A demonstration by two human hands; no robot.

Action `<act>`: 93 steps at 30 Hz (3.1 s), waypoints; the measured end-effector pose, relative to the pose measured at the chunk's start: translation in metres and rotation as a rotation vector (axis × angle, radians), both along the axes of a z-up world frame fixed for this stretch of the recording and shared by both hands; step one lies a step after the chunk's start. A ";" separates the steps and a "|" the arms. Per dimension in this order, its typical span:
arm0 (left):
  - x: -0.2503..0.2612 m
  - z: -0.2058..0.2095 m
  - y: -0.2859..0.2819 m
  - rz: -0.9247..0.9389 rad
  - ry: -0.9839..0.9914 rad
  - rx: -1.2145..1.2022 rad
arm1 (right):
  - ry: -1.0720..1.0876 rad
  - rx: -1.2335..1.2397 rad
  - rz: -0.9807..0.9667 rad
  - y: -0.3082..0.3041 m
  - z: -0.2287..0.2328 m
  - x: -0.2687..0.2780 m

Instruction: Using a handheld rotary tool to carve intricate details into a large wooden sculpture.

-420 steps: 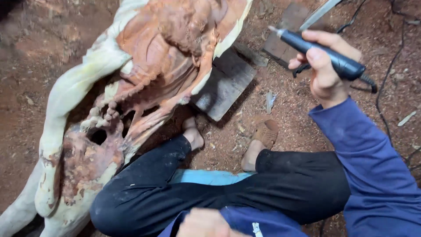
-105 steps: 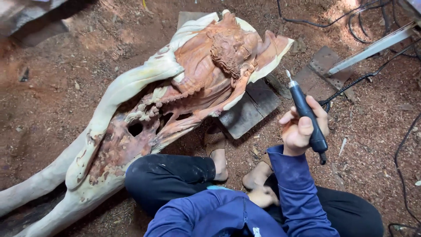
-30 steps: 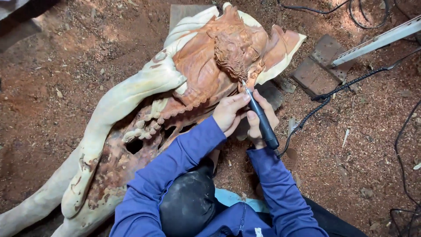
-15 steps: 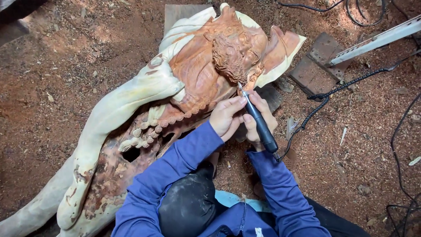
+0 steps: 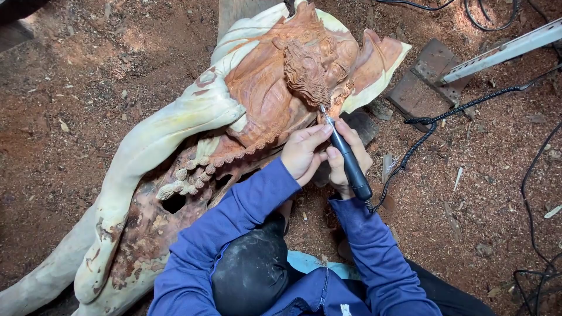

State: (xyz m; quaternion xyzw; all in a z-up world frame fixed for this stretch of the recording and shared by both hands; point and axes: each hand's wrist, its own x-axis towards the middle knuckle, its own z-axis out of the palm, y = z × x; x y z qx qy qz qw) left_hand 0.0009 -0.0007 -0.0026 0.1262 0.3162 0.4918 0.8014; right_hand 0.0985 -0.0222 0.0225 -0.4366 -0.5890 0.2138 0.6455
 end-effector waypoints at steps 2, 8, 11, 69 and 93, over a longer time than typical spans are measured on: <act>0.002 -0.005 0.000 -0.013 0.027 -0.020 | 0.042 -0.010 0.002 -0.001 -0.002 0.000; -0.005 0.005 0.003 0.009 0.000 -0.007 | 0.005 -0.023 -0.034 0.000 0.003 -0.004; -0.006 0.015 0.003 0.006 -0.001 -0.010 | -0.009 -0.031 -0.039 0.001 -0.002 -0.002; -0.018 0.035 0.006 0.013 -0.055 0.021 | 0.025 -0.036 0.051 0.003 0.012 -0.007; -0.027 0.073 -0.004 0.081 -0.039 0.005 | -0.363 0.222 -0.076 0.007 0.017 -0.016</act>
